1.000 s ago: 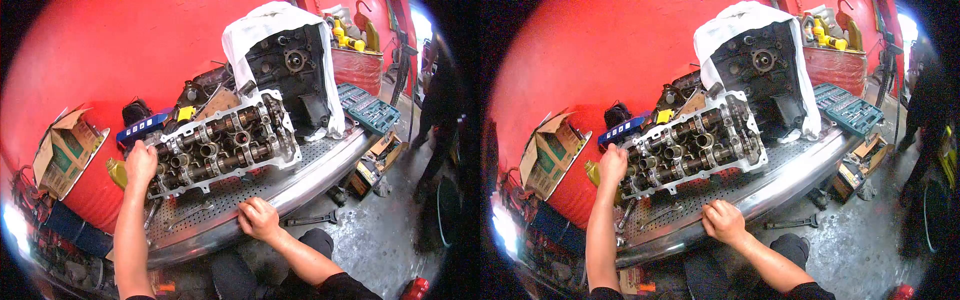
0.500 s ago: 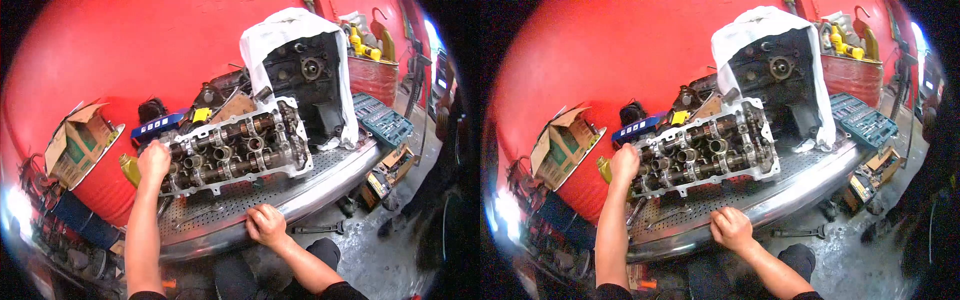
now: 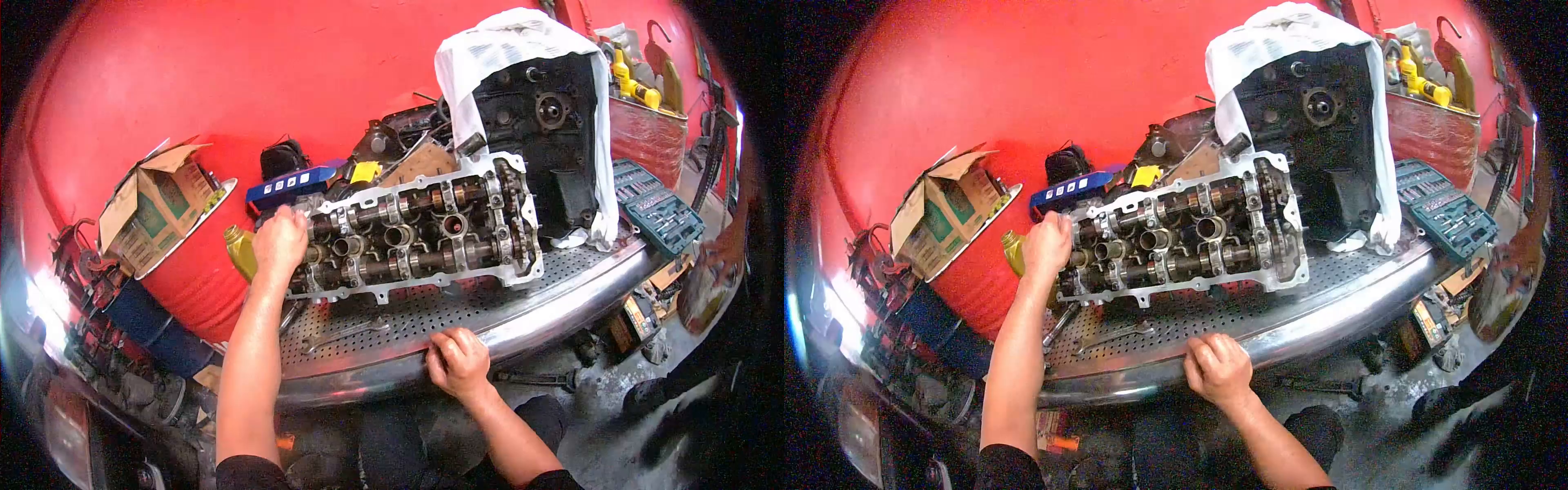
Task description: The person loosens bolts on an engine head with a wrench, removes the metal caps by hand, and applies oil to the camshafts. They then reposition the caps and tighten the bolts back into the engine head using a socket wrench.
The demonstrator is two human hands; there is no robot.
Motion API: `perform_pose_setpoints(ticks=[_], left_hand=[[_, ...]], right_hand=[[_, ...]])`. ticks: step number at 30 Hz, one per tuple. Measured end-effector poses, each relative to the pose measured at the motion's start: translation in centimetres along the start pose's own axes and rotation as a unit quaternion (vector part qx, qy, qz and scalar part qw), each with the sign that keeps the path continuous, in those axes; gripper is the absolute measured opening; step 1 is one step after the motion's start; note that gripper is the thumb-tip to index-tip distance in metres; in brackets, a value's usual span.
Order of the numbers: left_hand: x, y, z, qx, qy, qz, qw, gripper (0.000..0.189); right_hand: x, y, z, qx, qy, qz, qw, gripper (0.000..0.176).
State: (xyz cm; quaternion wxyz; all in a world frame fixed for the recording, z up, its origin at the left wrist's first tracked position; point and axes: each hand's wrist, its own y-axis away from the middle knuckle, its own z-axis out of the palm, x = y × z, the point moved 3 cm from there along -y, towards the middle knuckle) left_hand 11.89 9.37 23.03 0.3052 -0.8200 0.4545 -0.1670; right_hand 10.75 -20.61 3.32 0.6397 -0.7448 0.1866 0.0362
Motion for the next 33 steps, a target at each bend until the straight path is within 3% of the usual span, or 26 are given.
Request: perform_pose_setpoints(ticks=[7, 11, 16, 19, 24, 27, 28, 31, 33], left_hand=[[-1.3, -1.2, 1.5, -0.060, 0.076, 0.031, 0.995, 0.040], [0.1, 0.0, -0.3, -0.028, 0.018, -0.006, 0.999, 0.041], [-0.9, -1.4, 0.5, -0.097, 0.023, 0.050, 0.994, 0.039], [-0.3, -0.3, -0.5, -0.032, -0.001, 0.036, 0.999, 0.039], [-1.6, -1.9, 1.5, -0.032, 0.013, 0.067, 0.997, 0.039], [-0.2, -0.8, -0.3, -0.017, 0.003, 0.012, 1.000, 0.031], [-0.1, -0.1, -0.4, 0.067, 0.044, 0.085, 0.993, 0.021], [0.0, 0.1, 0.2, 0.077, 0.114, 0.166, 0.976, 0.019], [0.4, 0.0, 0.4, 0.028, 0.078, 0.110, 0.990, 0.021]], right_hand=[[0.2, 0.4, 0.2, 0.002, 0.002, -0.003, 1.000, 0.028], [0.4, 0.8, 0.3, 0.005, -0.010, -0.006, 1.000, 0.029], [0.7, 1.1, 0.3, 0.011, -0.019, -0.009, 1.000, 0.033], [0.8, 1.2, 0.0, 0.011, -0.024, -0.007, 1.000, 0.033], [0.6, 1.0, 0.0, 0.000, -0.024, -0.008, 1.000, 0.033], [0.6, 1.1, -0.2, 0.001, -0.023, -0.003, 1.000, 0.032], [0.7, 1.0, -0.1, 0.002, -0.025, -0.003, 1.000, 0.032], [0.8, 1.2, 0.0, 0.002, -0.026, -0.005, 1.000, 0.032], [0.7, 1.3, -0.1, 0.002, -0.031, -0.004, 1.000, 0.033]])
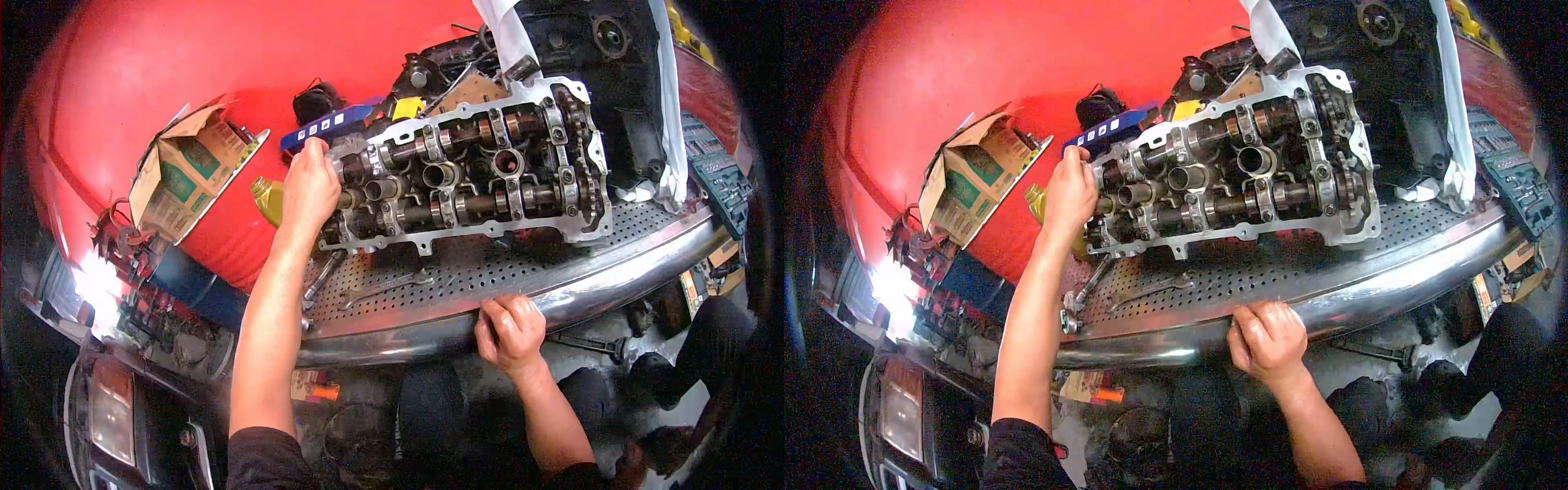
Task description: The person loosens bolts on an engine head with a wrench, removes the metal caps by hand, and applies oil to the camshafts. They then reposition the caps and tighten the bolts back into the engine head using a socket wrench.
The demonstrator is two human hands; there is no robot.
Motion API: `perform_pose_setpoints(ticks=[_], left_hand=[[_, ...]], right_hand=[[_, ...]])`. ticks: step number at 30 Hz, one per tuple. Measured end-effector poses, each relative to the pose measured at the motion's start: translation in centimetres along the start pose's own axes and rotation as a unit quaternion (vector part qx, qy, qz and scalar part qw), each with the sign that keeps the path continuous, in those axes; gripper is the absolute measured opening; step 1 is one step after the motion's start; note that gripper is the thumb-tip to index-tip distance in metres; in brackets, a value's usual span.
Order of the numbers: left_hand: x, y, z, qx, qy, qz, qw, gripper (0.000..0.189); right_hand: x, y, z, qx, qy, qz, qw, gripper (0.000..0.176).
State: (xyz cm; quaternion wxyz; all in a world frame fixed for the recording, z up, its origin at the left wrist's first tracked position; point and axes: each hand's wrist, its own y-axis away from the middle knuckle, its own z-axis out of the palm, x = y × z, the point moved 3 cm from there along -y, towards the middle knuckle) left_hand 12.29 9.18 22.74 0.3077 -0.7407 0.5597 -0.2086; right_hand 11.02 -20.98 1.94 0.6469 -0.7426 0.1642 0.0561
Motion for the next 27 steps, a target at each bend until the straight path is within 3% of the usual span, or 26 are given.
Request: perform_pose_setpoints(ticks=[2, 6, 7, 11, 15, 18, 22, 27], left_hand=[[0.7, -0.5, -0.4, -0.086, -0.032, -0.107, 0.990, 0.023], [0.0, 0.6, 0.2, 0.104, -0.070, 0.088, 0.988, 0.023], [0.0, 0.4, 0.2, 0.115, -0.078, 0.100, 0.985, 0.029], [-0.2, -0.4, 0.1, -0.027, -0.178, -0.041, 0.983, 0.035], [0.1, 0.0, -0.9, 0.036, -0.121, -0.016, 0.992, 0.034], [-1.6, -0.8, 0.4, -0.027, -0.059, -0.111, 0.992, 0.039], [-1.3, -1.5, 0.2, -0.079, -0.078, -0.102, 0.989, 0.041], [-1.3, -0.6, 0.5, -0.039, -0.069, -0.114, 0.990, 0.043]], right_hand=[[0.1, -0.2, -0.1, 0.006, -0.005, 0.000, 1.000, 0.034], [0.2, -0.1, -0.1, 0.003, -0.008, 0.001, 1.000, 0.033], [0.1, -0.2, -0.2, 0.001, -0.011, 0.001, 1.000, 0.033], [0.1, -0.4, -0.3, 0.003, -0.019, -0.001, 1.000, 0.033], [0.0, -0.4, -0.3, 0.003, -0.021, 0.003, 1.000, 0.033], [0.1, -0.3, -0.3, -0.001, -0.021, 0.004, 1.000, 0.033], [0.2, -0.2, -0.4, -0.007, -0.021, 0.009, 1.000, 0.033], [0.2, -0.2, -0.5, -0.010, -0.029, 0.010, 0.999, 0.033]])
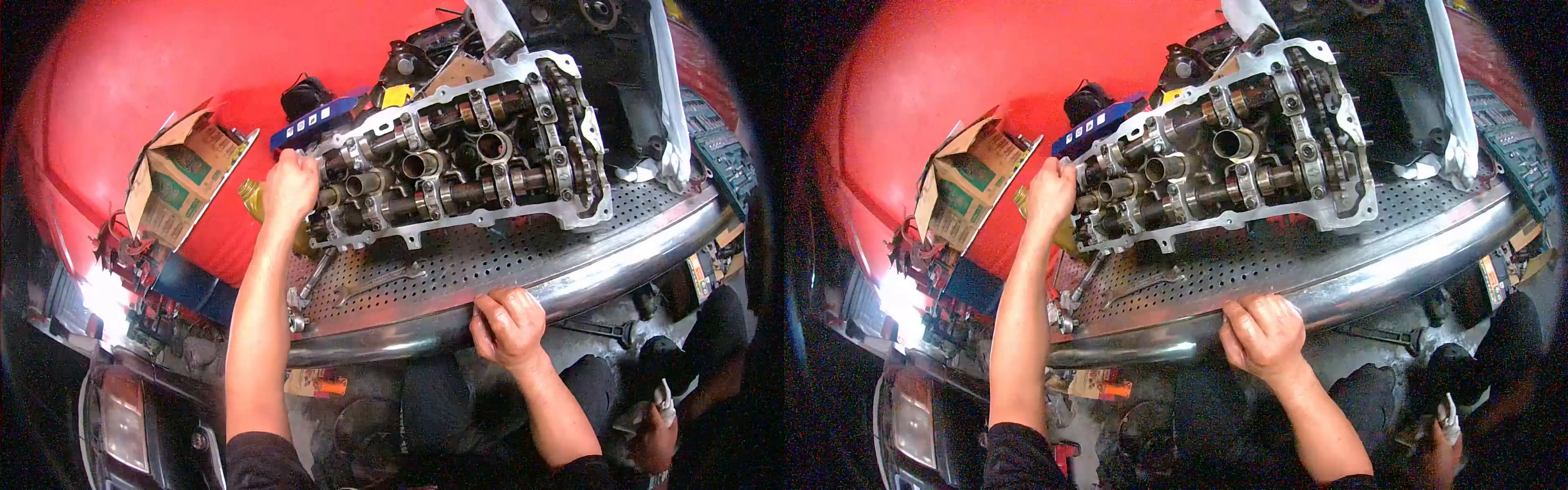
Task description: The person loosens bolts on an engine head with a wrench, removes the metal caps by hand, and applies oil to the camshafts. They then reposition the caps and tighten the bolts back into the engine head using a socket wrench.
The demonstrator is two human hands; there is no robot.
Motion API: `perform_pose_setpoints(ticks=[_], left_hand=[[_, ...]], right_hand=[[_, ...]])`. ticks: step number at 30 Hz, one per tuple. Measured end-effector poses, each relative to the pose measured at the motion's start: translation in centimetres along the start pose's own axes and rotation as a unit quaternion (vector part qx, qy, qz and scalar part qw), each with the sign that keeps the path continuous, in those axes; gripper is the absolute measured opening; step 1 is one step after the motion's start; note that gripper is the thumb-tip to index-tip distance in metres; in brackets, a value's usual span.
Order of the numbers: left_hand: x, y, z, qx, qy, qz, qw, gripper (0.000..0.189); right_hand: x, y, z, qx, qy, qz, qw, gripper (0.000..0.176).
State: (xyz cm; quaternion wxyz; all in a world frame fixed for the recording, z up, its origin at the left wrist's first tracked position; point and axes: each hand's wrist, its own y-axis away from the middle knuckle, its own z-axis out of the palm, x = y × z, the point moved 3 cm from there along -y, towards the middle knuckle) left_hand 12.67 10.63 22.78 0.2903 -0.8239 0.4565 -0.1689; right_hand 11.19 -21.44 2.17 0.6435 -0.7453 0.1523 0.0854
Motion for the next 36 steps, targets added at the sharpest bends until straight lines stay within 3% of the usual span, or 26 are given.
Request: perform_pose_setpoints(ticks=[3, 4, 8, 12, 15, 19, 20, 23, 24, 28, 32, 35, 36], left_hand=[[-0.8, -0.9, 0.6, -0.044, 0.003, 0.025, 0.999, 0.041], [-0.5, -0.9, 0.1, -0.046, 0.009, -0.005, 0.999, 0.042], [0.1, 0.0, -0.2, 0.001, -0.008, -0.007, 1.000, 0.048], [-1.8, -1.6, 0.7, -0.078, 0.087, -0.026, 0.993, 0.045], [-0.2, -0.3, -0.6, -0.001, 0.023, -0.024, 0.999, 0.050], [-1.0, -1.2, 0.3, -0.028, 0.038, 0.014, 0.999, 0.044], [-1.2, -1.2, 0.4, -0.034, 0.078, -0.023, 0.996, 0.039], [-0.3, -0.3, -0.5, 0.026, 0.066, -0.033, 0.997, 0.031], [-0.4, 0.0, -0.3, 0.085, 0.095, 0.034, 0.991, 0.024], [0.3, -0.6, -0.2, 0.036, 0.085, 0.036, 0.995, 0.023], [0.3, -0.5, -0.6, 0.059, 0.074, 0.026, 0.995, 0.024], [1.0, 0.2, -0.8, 0.057, 0.086, 0.096, 0.990, 0.028], [0.9, 0.0, -0.8, 0.023, 0.108, 0.054, 0.992, 0.025]], right_hand=[[0.1, 0.0, 0.0, 0.008, 0.005, -0.001, 1.000, 0.033], [0.2, 0.2, 0.0, 0.012, 0.010, -0.001, 1.000, 0.033], [0.2, 0.1, 0.0, 0.012, 0.009, 0.000, 1.000, 0.033], [0.3, 0.2, 0.1, 0.010, 0.010, -0.004, 1.000, 0.033], [0.4, 0.3, -0.1, 0.012, 0.014, 0.000, 1.000, 0.034], [0.2, 0.2, 0.1, 0.008, 0.005, -0.003, 1.000, 0.034], [0.3, 0.2, 0.0, 0.011, 0.008, -0.003, 1.000, 0.034], [0.4, 0.4, 0.0, 0.013, 0.011, -0.004, 1.000, 0.034], [0.4, 0.4, 0.0, 0.013, 0.011, -0.004, 1.000, 0.033], [0.3, 0.2, 0.0, 0.010, 0.005, -0.008, 1.000, 0.032], [0.4, 0.3, -0.1, 0.012, 0.009, -0.004, 1.000, 0.032], [0.4, 0.2, -0.1, 0.014, 0.005, -0.008, 1.000, 0.031], [0.3, 0.2, 0.0, 0.015, 0.003, -0.009, 1.000, 0.031]])
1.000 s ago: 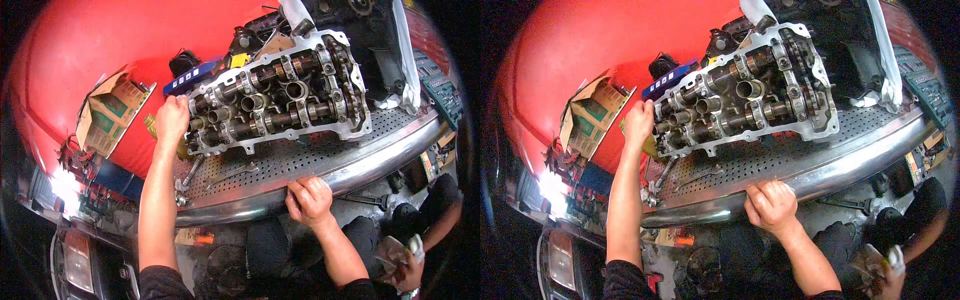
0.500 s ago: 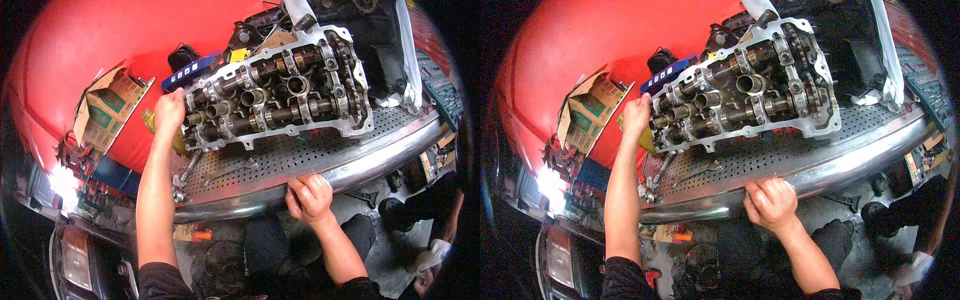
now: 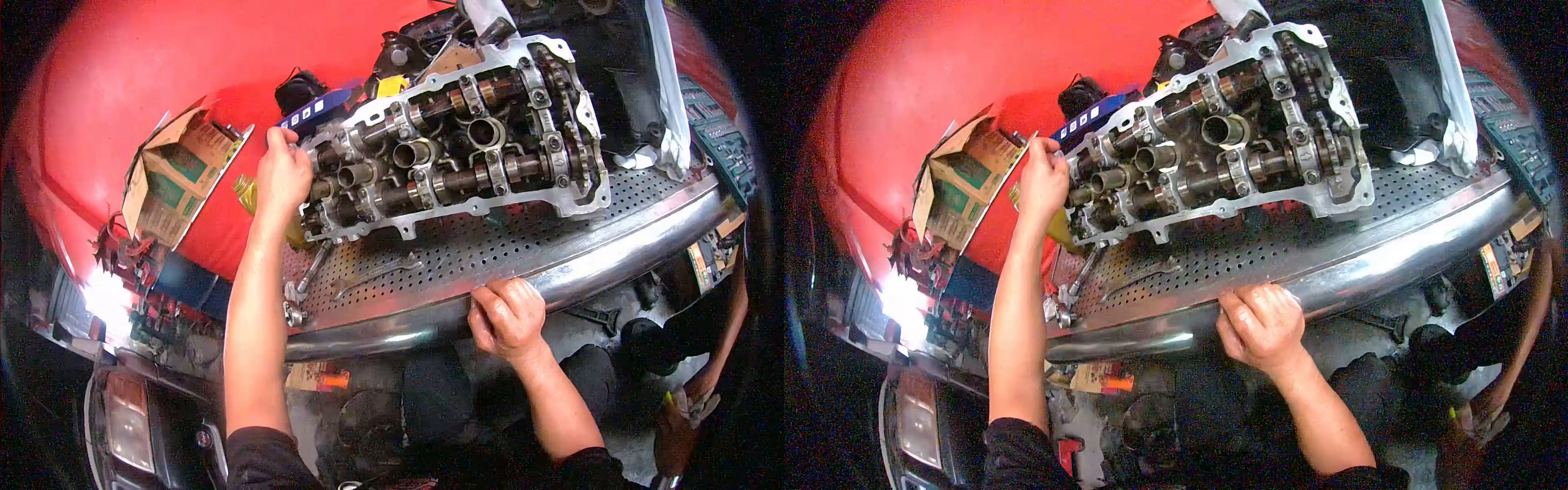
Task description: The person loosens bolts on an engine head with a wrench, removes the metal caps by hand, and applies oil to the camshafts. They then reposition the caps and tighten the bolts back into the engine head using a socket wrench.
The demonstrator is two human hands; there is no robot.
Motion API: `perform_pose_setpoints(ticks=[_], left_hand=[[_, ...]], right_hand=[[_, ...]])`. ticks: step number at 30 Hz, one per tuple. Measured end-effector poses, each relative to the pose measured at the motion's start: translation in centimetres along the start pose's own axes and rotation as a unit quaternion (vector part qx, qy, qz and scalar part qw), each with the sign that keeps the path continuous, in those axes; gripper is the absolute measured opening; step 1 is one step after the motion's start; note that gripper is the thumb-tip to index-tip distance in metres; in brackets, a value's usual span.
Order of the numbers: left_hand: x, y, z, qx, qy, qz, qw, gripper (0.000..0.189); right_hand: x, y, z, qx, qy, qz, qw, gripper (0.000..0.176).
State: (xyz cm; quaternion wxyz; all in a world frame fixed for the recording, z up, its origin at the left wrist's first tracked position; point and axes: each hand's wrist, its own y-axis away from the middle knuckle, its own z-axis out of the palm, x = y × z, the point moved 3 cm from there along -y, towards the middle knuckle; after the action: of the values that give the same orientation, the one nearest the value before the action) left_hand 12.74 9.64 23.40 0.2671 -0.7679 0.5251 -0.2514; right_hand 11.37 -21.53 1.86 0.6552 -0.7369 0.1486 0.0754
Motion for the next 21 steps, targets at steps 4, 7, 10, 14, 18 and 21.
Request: perform_pose_setpoints(ticks=[4, 7, 10, 14, 18, 21], left_hand=[[-0.9, -0.6, -0.1, 0.019, -0.035, -0.022, 0.999, 0.021], [0.5, 0.1, -0.4, -0.001, -0.023, 0.016, 1.000, 0.022], [-1.3, -1.1, 0.5, 0.007, -0.023, -0.007, 1.000, 0.025], [-0.3, 0.0, -0.3, 0.007, -0.046, -0.016, 0.999, 0.024], [-0.6, 0.3, -0.6, -0.037, -0.003, 0.031, 0.999, 0.024], [-0.3, 0.2, -0.7, -0.027, -0.083, 0.039, 0.995, 0.023]], right_hand=[[0.0, 0.0, -0.1, 0.002, -0.009, 0.003, 1.000, 0.032], [0.1, -0.2, -0.3, -0.005, -0.011, 0.005, 1.000, 0.032], [0.0, 0.0, -0.1, -0.006, -0.008, 0.003, 1.000, 0.034], [0.1, 0.0, -0.1, 0.025, -0.011, 0.045, 0.999, 0.029], [-0.1, -1.8, -1.1, 0.071, -0.001, 0.150, 0.986, 0.019], [0.0, -4.2, -2.5, 0.086, 0.047, 0.138, 0.986, 0.012]])
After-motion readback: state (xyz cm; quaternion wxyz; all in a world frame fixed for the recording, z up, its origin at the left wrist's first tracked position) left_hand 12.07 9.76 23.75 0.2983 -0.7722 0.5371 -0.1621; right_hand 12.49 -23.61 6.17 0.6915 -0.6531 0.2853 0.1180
